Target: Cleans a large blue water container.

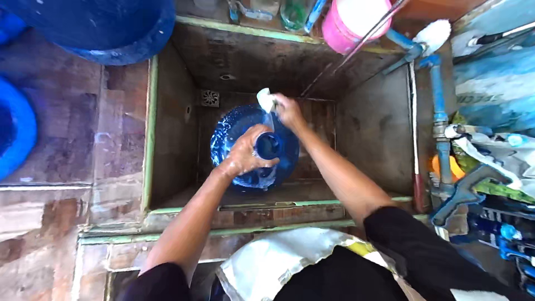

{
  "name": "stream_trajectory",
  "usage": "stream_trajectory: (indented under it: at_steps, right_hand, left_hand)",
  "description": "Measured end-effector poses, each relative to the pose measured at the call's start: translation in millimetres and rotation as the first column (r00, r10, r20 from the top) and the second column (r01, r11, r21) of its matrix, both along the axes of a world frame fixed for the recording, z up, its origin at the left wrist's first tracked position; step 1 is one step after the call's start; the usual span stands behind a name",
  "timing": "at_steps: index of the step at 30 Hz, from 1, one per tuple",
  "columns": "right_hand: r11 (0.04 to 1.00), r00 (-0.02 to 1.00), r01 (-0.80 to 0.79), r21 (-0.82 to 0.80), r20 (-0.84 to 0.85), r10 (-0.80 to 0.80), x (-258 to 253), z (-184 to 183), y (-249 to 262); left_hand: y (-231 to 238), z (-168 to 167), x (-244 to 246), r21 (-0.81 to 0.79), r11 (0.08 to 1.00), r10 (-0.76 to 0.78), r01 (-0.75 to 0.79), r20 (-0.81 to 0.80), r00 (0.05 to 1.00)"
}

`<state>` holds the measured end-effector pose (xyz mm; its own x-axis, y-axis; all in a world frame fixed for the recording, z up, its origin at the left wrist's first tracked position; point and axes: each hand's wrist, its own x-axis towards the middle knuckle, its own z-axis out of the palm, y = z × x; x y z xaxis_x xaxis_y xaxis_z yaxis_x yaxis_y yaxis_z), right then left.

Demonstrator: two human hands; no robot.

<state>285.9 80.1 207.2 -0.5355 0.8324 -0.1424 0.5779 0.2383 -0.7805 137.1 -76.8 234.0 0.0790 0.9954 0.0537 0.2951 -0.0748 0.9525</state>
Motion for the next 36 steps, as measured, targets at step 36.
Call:
stream_trajectory:
  at_steps: [36]
  right_hand:
    - [0.957,0.911,0.286,-0.055,0.323,-0.254,106.4,-96.9,-31.7]
  left_hand:
    - [135.2,-171.4,-119.3,-0.759,0.269,0.948,-0.593,0.098,0.303]
